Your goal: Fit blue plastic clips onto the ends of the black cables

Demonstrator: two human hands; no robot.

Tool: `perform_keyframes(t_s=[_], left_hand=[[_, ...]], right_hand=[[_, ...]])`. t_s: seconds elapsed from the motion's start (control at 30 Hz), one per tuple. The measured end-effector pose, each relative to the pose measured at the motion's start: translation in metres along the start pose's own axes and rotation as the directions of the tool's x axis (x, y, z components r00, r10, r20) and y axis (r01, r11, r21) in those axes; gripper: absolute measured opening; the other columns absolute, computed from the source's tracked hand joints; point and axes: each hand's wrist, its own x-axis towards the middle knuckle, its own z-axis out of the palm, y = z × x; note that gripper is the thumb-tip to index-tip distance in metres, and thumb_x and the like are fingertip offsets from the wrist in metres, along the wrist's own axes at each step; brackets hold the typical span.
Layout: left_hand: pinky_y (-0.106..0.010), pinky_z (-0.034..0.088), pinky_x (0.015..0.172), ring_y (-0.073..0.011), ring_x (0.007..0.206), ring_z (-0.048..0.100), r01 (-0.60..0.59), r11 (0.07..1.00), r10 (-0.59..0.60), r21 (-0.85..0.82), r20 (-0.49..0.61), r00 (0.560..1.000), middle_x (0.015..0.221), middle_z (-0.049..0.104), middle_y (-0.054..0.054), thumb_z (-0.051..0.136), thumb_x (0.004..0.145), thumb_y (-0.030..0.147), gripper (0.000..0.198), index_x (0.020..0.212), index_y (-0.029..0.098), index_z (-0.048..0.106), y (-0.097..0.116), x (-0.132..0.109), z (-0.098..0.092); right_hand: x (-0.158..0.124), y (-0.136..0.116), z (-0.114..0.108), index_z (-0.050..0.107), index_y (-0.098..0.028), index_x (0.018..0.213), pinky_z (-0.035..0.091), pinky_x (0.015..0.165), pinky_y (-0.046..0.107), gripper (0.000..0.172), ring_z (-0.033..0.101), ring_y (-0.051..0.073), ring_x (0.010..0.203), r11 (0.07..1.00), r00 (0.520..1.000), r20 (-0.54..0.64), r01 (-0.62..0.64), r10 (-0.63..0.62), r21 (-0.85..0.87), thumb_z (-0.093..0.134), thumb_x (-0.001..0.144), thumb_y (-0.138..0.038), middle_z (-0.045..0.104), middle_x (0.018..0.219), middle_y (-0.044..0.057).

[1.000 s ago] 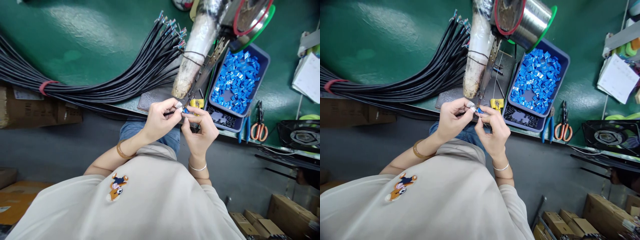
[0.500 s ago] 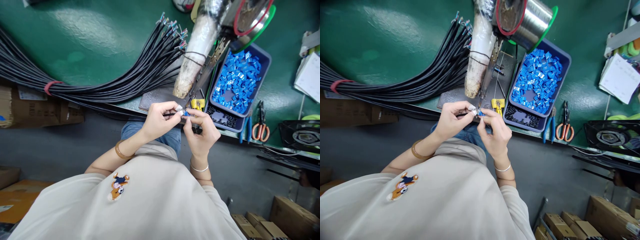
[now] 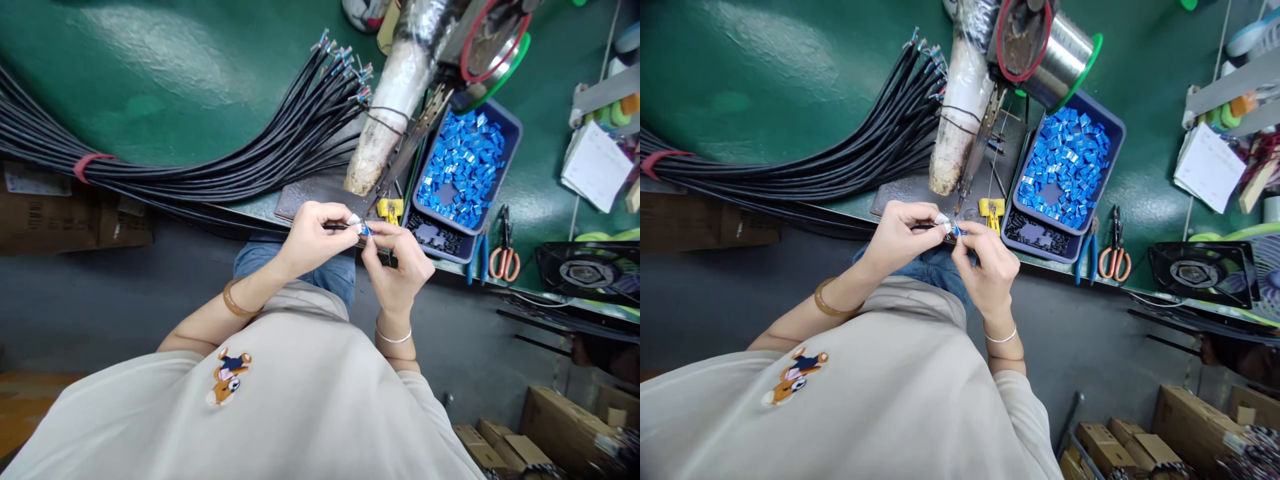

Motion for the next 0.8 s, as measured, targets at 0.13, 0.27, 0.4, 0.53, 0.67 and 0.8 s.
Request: perform_keyframes(t_s=[0.13,0.27,0.4,0.53,0.67,0.8], left_hand=[[-0.014,0.033,0.048,-0.0025,0.050,0.040,-0.031,0.999,0.031,-0.011,0.009,0.999,0.054,0.056,0.004,0.062,0.071,0.006,0.013,0.060,0.011,0.066,-0.0006,0.0053,-0.0013],[-0.014,0.035,0.049,-0.0037,0.051,0.046,-0.020,0.999,0.021,-0.043,0.026,0.999,0.055,0.058,0.004,0.060,0.072,0.007,0.013,0.062,0.012,0.068,-0.0019,0.0084,-0.0010],[-0.014,0.042,0.055,-0.0051,0.056,0.053,0.015,0.997,-0.012,-0.076,0.030,0.999,0.060,0.062,0.003,0.060,0.072,0.008,0.011,0.065,0.012,0.068,-0.0054,0.0082,0.0010],[-0.014,0.044,0.057,-0.0055,0.059,0.055,0.028,0.995,-0.024,-0.094,0.039,0.999,0.063,0.063,0.002,0.060,0.072,0.009,0.009,0.068,0.012,0.068,-0.0068,0.0078,0.0014],[-0.014,0.043,0.055,-0.0053,0.056,0.053,0.028,0.995,-0.024,-0.091,0.044,0.999,0.060,0.062,0.002,0.060,0.071,0.009,0.010,0.066,0.012,0.067,-0.0057,0.0087,0.0003],[-0.014,0.043,0.055,-0.0053,0.057,0.052,0.036,0.996,-0.032,-0.086,0.044,0.999,0.061,0.062,0.002,0.060,0.071,0.010,0.009,0.066,0.012,0.068,-0.0068,0.0097,0.0000]], right_hand=[[0.0003,0.0005,0.0017,0.061,-0.023,0.083,0.058,0.082,0.031,0.017,0.070,0.015,0.090,0.999,0.999,-0.035,-0.038,0.039,0.018,0.065,0.080,-0.006,0.074,0.096,0.001],[0.0020,0.0015,0.0022,0.059,-0.023,0.081,0.058,0.082,0.035,0.014,0.070,0.016,0.091,0.991,0.993,-0.035,-0.105,0.109,0.085,0.064,0.081,-0.009,0.072,0.093,0.001],[0.0051,0.0029,0.0012,0.060,-0.022,0.078,0.057,0.083,0.035,0.015,0.069,0.016,0.089,0.986,0.992,-0.011,-0.121,0.123,0.115,0.065,0.080,-0.008,0.072,0.093,0.001],[0.0077,0.0035,-0.0006,0.061,-0.021,0.078,0.057,0.083,0.035,0.016,0.069,0.015,0.089,0.973,0.989,0.019,-0.150,0.149,0.174,0.065,0.079,-0.006,0.072,0.093,0.001],[0.0087,0.0045,-0.0022,0.060,-0.021,0.076,0.057,0.082,0.035,0.013,0.069,0.016,0.090,0.958,0.981,0.058,-0.195,0.186,0.211,0.065,0.080,-0.009,0.072,0.093,0.001],[0.0098,0.0058,-0.0035,0.060,-0.021,0.076,0.057,0.082,0.035,0.014,0.070,0.016,0.090,0.959,0.980,0.079,-0.194,0.182,0.204,0.065,0.079,-0.008,0.071,0.095,0.001]])
